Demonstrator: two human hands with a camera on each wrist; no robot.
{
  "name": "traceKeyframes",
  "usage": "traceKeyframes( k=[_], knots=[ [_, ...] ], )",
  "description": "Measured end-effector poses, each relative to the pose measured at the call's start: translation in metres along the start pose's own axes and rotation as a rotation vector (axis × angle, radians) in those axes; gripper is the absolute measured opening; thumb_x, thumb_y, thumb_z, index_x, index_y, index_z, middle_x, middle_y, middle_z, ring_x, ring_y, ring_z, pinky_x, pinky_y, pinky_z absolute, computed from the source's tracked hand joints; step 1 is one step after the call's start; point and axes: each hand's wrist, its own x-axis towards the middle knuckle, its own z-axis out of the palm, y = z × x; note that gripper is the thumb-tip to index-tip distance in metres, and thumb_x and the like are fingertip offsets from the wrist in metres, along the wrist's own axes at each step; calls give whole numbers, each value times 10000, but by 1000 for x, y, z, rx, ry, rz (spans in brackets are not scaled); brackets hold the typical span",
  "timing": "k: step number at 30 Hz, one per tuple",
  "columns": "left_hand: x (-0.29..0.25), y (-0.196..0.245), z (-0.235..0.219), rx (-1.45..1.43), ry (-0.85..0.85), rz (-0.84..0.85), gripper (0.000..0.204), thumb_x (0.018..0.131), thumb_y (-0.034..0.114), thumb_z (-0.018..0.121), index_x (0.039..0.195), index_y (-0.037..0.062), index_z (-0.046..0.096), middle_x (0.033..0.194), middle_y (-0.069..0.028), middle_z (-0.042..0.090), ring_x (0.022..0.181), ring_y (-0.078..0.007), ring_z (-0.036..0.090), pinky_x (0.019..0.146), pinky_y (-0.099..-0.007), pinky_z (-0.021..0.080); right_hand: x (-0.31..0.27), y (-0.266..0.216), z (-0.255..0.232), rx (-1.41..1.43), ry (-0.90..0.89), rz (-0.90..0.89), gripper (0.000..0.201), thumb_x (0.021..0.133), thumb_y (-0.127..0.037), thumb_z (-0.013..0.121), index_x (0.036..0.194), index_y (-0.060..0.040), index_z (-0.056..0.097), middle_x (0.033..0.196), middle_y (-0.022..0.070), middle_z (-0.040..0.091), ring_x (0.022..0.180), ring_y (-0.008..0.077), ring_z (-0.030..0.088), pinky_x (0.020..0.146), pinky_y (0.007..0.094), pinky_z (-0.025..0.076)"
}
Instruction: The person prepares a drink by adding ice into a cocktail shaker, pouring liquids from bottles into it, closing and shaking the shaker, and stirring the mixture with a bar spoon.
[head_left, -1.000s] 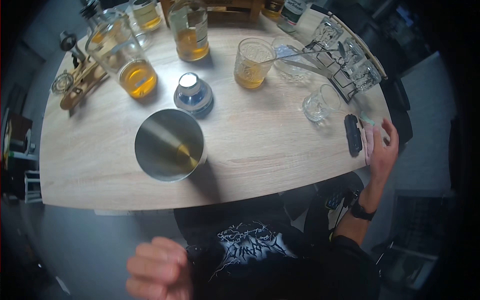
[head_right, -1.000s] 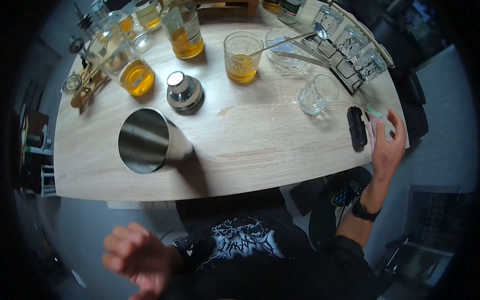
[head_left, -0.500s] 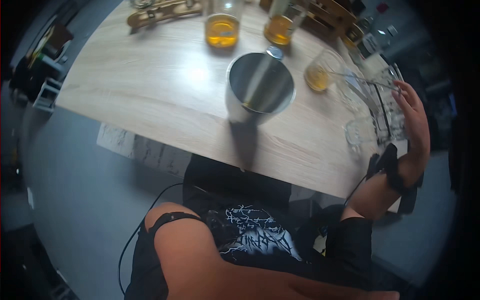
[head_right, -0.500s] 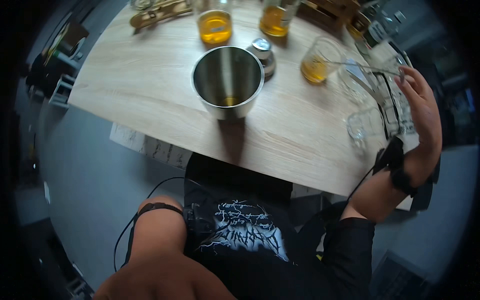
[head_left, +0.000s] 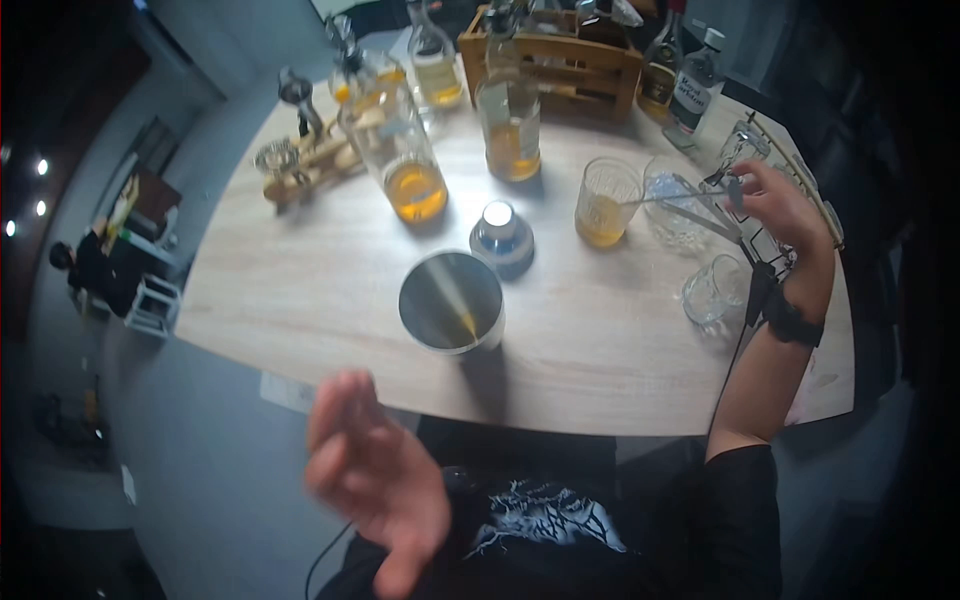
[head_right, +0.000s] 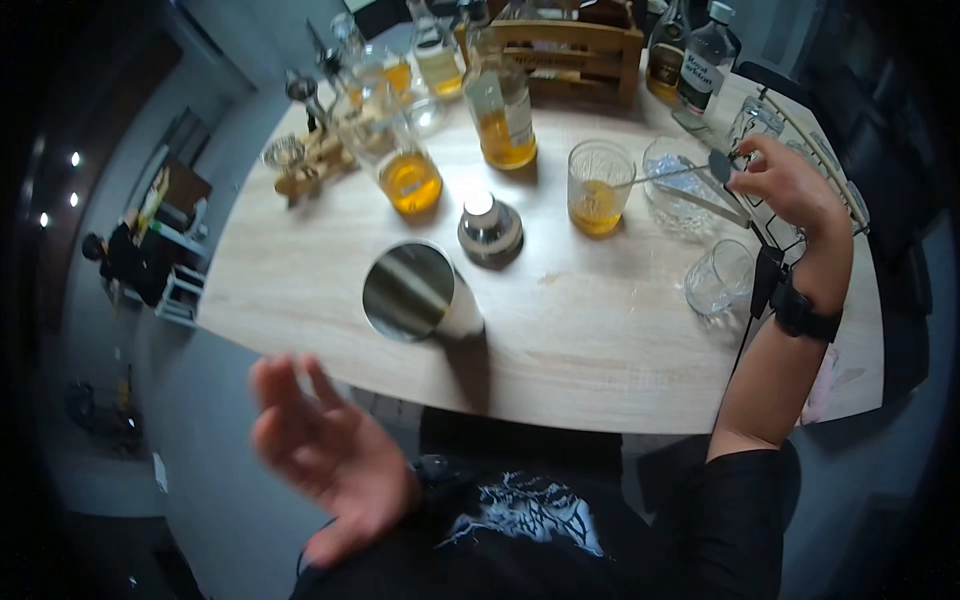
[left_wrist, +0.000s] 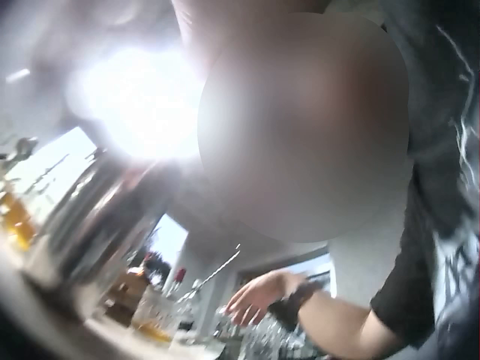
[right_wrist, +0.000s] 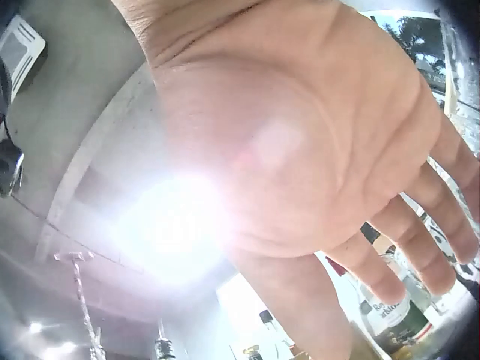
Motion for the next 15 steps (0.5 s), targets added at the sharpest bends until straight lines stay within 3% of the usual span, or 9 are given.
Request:
traceKeyframes(
  k=[1,2,4,6,8,10,11,13,15],
  knots=[
    [-6,-22,2,148,66,-18,1083,827,801,615,1481,-30,380,1581,-331,308,1460,-453,370,1248,-531,241,4,5,4,-45,-5,10,585,855,-266,768,1342,-6,574,1150,169,673,1045,252,628,910,352,491],
    [-8,-32,2,288,58,-142,1094,838,783,625,1513,-23,326,1609,-311,264,1497,-426,312,1247,-523,222,10,9,9,-95,-12,21,620,814,-271,795,1339,-22,578,1145,154,673,1033,255,627,879,366,501],
    [-15,-54,-4,410,-28,-238,1088,875,735,617,1550,-29,236,1640,-280,235,1514,-384,282,1241,-493,206,21,21,15,-98,-1,6,681,767,-266,838,1345,-22,575,1165,188,679,1054,295,650,893,383,512],
    [-23,-62,-6,399,-56,-350,1135,848,662,706,1561,-41,171,1632,-253,233,1508,-351,273,1233,-471,199,21,14,14,-194,-107,-3,713,737,-237,866,1350,-25,570,1178,214,684,1074,328,666,905,395,526],
    [-38,-67,-11,373,-71,-431,1152,836,556,793,1561,-41,127,1540,-201,335,1453,-329,327,1212,-454,224,25,18,18,-210,-111,5,753,715,-231,885,1359,-18,559,1197,233,684,1094,342,673,925,397,532],
    [-49,-71,-15,349,-126,-496,1062,830,305,858,1551,-18,149,1513,-180,367,1406,-307,386,1172,-443,305,24,15,19,-219,-99,30,775,717,-251,890,1368,-9,549,1199,223,687,1099,337,672,933,396,535],
    [-52,-73,-14,340,-128,-488,1062,830,305,858,1551,-18,149,1513,-180,367,1406,-307,386,1172,-443,305,25,15,19,-237,-133,46,781,714,-250,892,1370,-5,547,1204,223,686,1102,338,672,936,397,535],
    [-54,-76,-9,367,-155,-623,983,784,20,842,1527,9,199,1459,-144,414,1335,-271,448,1123,-422,372,26,15,22,-253,-161,56,774,705,-237,899,1360,-10,556,1168,212,697,1082,337,678,929,395,534],
    [-49,-72,-2,369,-124,-701,938,762,-53,813,1502,21,241,1424,-132,442,1287,-257,485,1094,-408,402,32,15,23,-264,-181,61,760,702,-225,901,1348,-13,562,1142,202,703,1051,323,686,898,395,542]
  ],
)
